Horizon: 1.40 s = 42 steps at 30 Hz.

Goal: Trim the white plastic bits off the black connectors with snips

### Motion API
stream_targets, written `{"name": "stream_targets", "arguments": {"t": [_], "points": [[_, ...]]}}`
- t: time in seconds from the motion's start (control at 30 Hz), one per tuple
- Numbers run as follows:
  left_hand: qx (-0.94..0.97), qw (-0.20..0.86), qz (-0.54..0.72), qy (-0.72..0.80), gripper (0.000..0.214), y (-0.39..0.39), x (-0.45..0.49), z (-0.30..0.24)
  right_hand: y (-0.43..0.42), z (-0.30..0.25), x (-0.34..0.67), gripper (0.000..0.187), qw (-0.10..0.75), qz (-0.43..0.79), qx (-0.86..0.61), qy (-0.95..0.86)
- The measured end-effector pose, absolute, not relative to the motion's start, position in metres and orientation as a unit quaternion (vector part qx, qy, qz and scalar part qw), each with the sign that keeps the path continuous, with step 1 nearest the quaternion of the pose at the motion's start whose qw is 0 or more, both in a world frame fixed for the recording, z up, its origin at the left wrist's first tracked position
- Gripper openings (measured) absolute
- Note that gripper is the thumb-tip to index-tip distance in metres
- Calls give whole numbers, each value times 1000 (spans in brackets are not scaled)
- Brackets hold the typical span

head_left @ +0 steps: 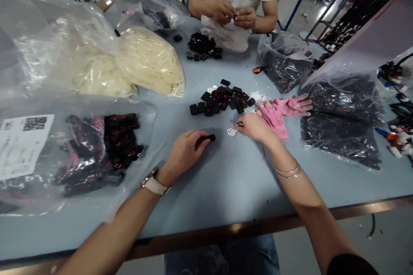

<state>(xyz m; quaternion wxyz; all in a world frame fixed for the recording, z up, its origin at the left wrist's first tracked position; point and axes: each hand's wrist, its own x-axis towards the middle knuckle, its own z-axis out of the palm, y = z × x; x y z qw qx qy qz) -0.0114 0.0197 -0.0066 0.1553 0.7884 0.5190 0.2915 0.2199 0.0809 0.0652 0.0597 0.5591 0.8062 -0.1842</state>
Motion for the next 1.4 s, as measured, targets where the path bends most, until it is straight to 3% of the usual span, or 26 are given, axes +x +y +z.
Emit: {"name": "stream_targets", "arguments": {"t": [0.17, 0.67, 0.83, 0.97, 1.07, 1.4], "points": [[789, 156, 293, 517, 15, 20, -12, -9, 80, 64, 219, 17, 45, -223, 539, 811], [794, 151, 288, 514, 14, 19, -11, -7, 80, 56, 218, 12, 61, -154, 558, 813], [792, 144, 287, 519, 14, 20, -11, -9, 81, 58, 221, 11, -41, -204, 570, 795], [794, 148, 288, 515, 12, 19, -11, -7, 75, 61, 213, 8, -158, -345, 527, 760], [800, 157, 281, 507, 12, 19, -10, -6, 68, 60, 203, 10, -200, -419, 494, 735], [754, 215, 295, 546, 8, 17, -8, 1, 55, 56, 182, 15, -143, -387, 472, 779]]}}
